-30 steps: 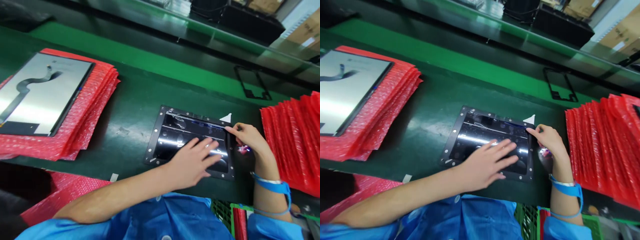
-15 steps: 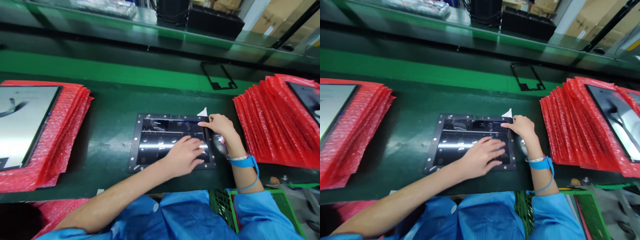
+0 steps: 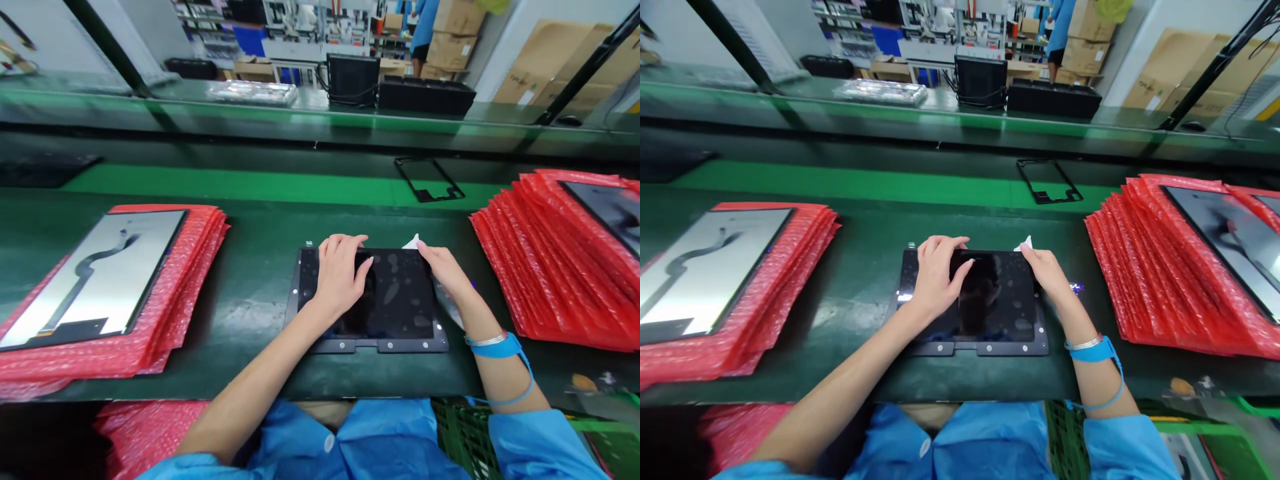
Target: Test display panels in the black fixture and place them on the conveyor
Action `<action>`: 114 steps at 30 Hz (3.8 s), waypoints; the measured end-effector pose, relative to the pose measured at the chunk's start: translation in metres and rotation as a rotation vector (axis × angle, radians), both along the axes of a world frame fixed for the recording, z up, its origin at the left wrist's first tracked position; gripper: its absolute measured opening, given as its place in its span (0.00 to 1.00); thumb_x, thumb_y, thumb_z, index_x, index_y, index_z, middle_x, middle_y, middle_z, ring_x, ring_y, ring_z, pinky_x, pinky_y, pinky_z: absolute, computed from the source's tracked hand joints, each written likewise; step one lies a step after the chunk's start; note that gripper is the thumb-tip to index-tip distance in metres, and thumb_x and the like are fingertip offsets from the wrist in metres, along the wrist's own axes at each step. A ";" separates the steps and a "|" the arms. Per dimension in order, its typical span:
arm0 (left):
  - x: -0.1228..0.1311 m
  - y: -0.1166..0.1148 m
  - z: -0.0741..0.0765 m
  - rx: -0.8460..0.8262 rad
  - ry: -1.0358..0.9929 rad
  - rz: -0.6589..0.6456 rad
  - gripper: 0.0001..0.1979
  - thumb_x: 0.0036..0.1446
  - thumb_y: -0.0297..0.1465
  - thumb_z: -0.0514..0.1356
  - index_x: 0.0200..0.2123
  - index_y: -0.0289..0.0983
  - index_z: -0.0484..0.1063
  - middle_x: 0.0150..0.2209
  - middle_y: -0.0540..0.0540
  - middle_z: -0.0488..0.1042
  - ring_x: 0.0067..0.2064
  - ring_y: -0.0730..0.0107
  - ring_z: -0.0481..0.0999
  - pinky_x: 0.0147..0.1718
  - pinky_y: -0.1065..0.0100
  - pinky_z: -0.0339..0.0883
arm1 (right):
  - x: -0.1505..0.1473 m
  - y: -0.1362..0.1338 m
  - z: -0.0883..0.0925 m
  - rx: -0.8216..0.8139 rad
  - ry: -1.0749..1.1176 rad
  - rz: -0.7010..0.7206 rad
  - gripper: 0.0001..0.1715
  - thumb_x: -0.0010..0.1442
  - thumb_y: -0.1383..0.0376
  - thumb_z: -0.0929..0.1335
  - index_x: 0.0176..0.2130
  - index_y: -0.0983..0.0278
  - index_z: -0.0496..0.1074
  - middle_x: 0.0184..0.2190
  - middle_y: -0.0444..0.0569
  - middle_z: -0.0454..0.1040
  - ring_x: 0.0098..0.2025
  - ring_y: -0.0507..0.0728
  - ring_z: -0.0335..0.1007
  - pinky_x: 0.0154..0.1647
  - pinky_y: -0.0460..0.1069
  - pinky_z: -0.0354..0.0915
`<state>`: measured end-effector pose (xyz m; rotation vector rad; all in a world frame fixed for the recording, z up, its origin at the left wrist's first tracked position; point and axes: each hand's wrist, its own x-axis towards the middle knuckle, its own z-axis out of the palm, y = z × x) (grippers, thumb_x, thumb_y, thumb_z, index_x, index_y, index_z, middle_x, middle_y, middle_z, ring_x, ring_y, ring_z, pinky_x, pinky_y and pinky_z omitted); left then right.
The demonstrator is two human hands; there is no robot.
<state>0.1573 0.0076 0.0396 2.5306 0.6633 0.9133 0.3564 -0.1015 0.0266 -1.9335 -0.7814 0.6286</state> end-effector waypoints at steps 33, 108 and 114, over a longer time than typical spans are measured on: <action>-0.061 0.058 0.013 -1.291 -0.832 0.227 0.26 0.35 0.48 0.76 0.30 0.35 0.76 0.27 0.47 0.79 0.26 0.68 0.77 0.26 0.72 0.70 | -0.022 -0.009 0.007 0.231 0.424 0.223 0.26 0.45 0.46 0.79 0.29 0.62 0.74 0.21 0.48 0.73 0.22 0.56 0.69 0.24 0.48 0.66; -0.273 0.129 0.026 -0.176 0.205 1.280 0.22 0.57 0.38 0.57 0.50 0.28 0.71 0.56 0.20 0.68 0.59 0.28 0.63 0.55 0.38 0.54 | -0.033 -0.092 -0.016 0.087 -1.084 0.790 0.20 0.60 0.66 0.62 0.47 0.55 0.77 0.47 0.48 0.79 0.44 0.61 0.78 0.40 0.55 0.75; -0.279 0.139 0.035 -0.209 0.111 1.295 0.18 0.58 0.35 0.58 0.47 0.27 0.70 0.57 0.19 0.67 0.62 0.28 0.60 0.58 0.40 0.52 | -0.036 -0.093 -0.015 0.107 -1.076 0.768 0.21 0.62 0.63 0.63 0.50 0.57 0.77 0.42 0.49 0.80 0.40 0.62 0.78 0.38 0.55 0.75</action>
